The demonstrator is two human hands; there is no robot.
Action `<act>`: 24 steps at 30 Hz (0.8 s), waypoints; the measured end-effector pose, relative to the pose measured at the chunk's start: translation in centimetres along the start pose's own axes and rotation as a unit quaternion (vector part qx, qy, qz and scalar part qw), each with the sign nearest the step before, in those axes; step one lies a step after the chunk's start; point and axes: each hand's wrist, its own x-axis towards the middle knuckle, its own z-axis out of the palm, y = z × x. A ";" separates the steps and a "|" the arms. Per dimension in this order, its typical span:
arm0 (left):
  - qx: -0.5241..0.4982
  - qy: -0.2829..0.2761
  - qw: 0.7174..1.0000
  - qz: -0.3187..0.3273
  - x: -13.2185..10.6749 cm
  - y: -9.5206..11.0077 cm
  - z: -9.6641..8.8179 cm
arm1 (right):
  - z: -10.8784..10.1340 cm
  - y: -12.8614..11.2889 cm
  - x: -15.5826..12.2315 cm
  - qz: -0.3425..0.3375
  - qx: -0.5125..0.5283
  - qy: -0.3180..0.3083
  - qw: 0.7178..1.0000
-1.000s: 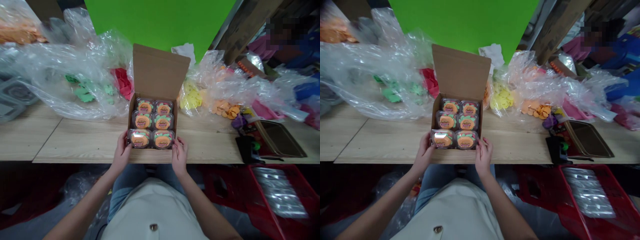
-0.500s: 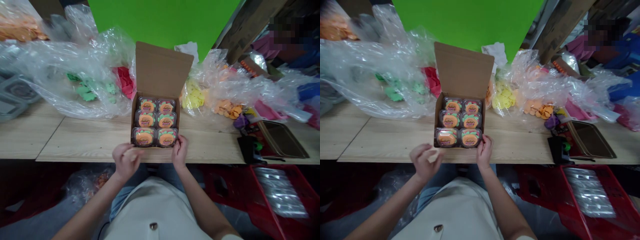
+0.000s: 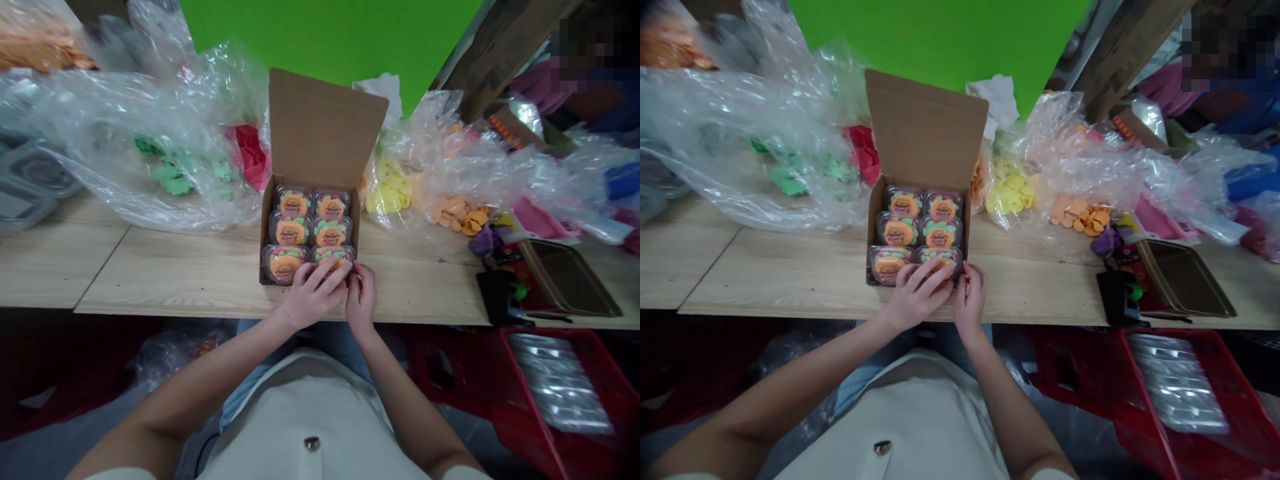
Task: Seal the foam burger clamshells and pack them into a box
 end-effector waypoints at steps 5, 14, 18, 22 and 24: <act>0.023 -0.056 0.998 0.003 0.5 0.0 -0.4 | 0.4 -0.2 0.3 -0.024 -0.017 -0.019 0.999; 0.020 -0.049 0.999 0.003 0.3 -0.7 0.7 | 0.1 0.7 1.0 -0.022 0.003 -0.044 0.999; 0.022 -0.023 0.999 -0.041 0.1 -0.2 1.6 | -0.4 1.1 1.2 -0.007 0.022 -0.071 0.997; 0.005 -0.043 0.998 -0.034 0.5 -0.3 1.2 | -0.4 1.1 1.3 0.011 0.028 -0.078 0.996; 0.011 -0.059 0.998 -0.020 0.7 -0.6 0.7 | -0.2 1.0 1.5 0.005 0.021 -0.069 0.997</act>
